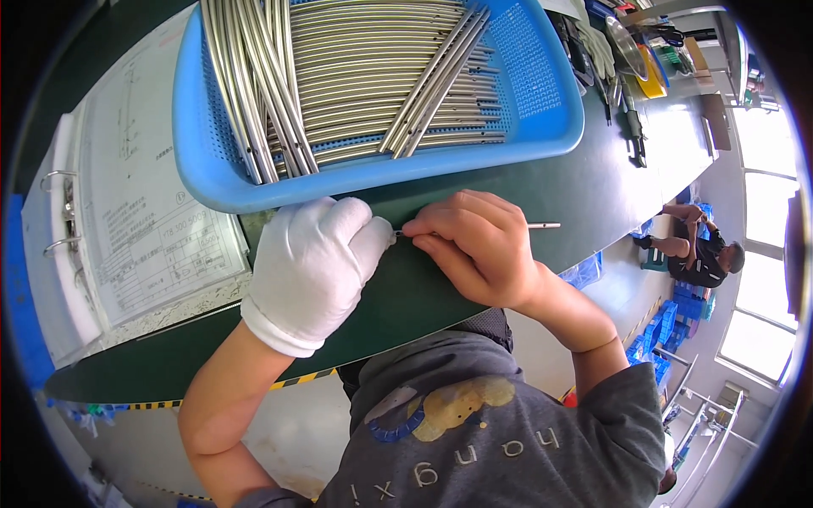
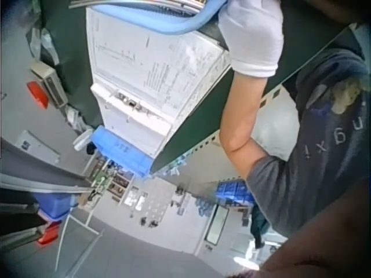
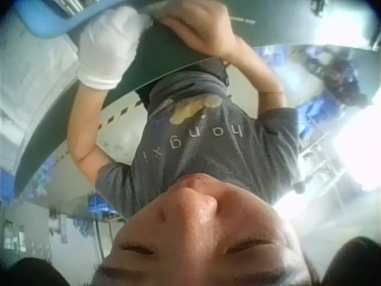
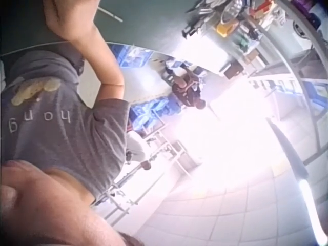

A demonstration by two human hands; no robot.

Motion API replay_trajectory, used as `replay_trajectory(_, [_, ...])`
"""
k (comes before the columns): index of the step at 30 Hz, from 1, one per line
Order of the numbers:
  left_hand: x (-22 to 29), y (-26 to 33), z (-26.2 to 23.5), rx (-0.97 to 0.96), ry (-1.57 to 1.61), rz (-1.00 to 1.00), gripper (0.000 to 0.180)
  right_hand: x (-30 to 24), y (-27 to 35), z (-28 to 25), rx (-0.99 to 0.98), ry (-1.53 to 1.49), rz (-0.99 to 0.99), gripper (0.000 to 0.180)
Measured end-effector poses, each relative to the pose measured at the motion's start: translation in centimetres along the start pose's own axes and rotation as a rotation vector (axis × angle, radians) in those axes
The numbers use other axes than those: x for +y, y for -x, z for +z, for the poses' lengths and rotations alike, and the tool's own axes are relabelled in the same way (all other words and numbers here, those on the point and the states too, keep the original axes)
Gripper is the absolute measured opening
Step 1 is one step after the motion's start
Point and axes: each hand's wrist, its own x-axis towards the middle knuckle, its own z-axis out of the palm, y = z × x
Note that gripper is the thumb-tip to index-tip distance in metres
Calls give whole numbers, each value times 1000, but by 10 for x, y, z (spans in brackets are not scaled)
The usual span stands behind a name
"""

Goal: Assembling small metal components onto longer metal tubes at a factory workbench.

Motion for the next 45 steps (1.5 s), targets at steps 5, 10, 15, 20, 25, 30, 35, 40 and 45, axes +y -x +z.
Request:
replay_trajectory(5, [0, 0, -1, -9, 16, -20, 9, 1, -3, 4, 12, 17, -63, 15])
replay_trajectory(10, [0, 2, -5, -88, 70, -60, 18, -4, -9, 6, -12, 229, -157, 16])
replay_trajectory(15, [2, 0, -4, -77, 92, -79, 17, -3, -4, 10, 29, 269, -213, 15])
replay_trajectory(20, [2, 1, 1, 1, 112, -87, 9, 1, -14, 3, -61, 29, 42, 8])
replay_trajectory(25, [4, 1, 0, -2, 198, -166, 9, 0, -4, 0, 36, -21, 49, 8])
replay_trajectory(30, [5, 0, -2, -20, 276, -234, 11, -6, 4, -6, 78, -100, 118, 8])
replay_trajectory(35, [7, 0, -4, -5, 341, -245, 16, -9, 15, -2, 68, -82, 28, 11])
replay_trajectory(40, [10, 3, -9, -52, 362, -257, 16, -13, 16, 0, 45, -98, 48, 12])
replay_trajectory(45, [11, 3, -9, -73, 350, -265, 15, -15, 22, -2, 20, -80, -2, 14])
